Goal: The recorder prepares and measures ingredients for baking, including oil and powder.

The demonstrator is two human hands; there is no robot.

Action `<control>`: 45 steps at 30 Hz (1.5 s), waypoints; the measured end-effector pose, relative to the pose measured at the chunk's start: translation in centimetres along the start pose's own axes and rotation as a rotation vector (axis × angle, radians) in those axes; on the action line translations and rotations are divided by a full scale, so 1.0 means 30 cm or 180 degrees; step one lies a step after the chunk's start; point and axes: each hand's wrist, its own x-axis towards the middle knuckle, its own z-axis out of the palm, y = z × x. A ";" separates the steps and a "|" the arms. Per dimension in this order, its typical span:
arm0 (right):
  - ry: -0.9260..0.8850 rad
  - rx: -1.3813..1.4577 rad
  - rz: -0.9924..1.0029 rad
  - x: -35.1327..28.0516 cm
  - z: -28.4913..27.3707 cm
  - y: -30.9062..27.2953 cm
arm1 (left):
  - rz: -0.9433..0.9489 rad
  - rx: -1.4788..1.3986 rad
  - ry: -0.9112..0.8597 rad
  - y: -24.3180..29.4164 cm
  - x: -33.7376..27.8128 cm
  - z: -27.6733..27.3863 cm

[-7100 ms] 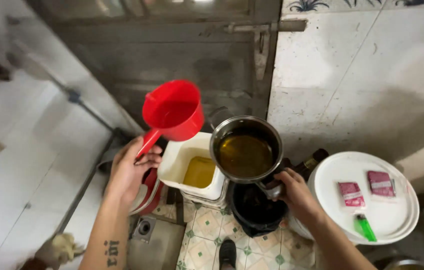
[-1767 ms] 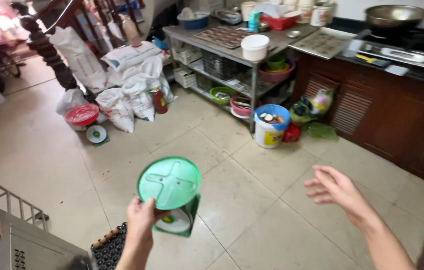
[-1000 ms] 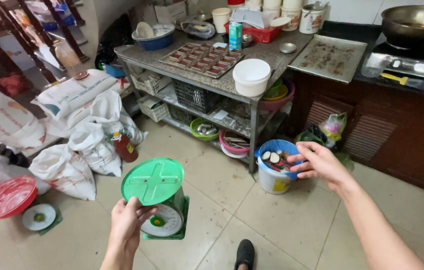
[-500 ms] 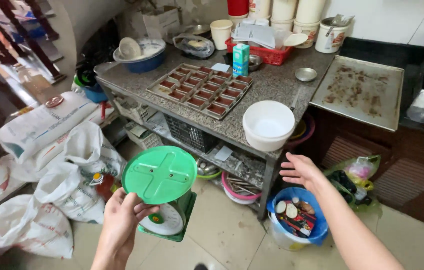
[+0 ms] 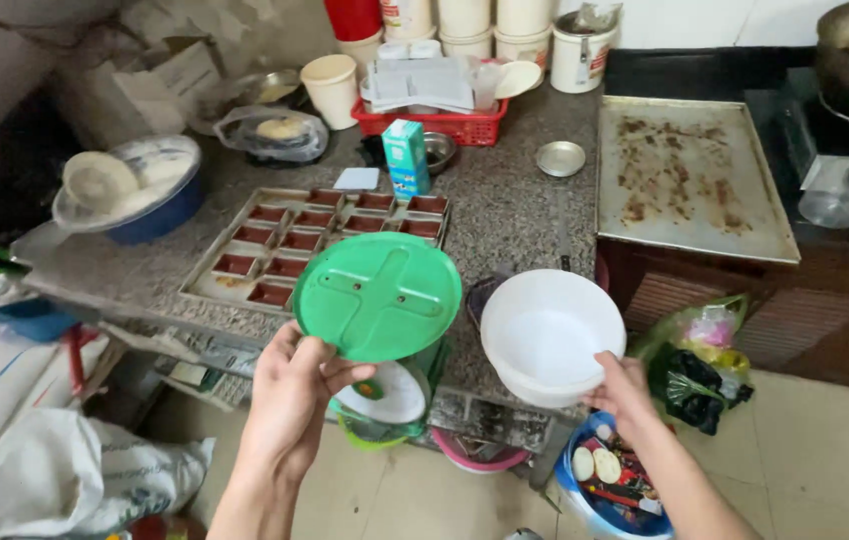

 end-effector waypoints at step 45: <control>-0.0004 0.0742 -0.0576 0.719 0.351 -0.836 | -0.0943 0.0232 -0.0265 -0.560 1.088 0.156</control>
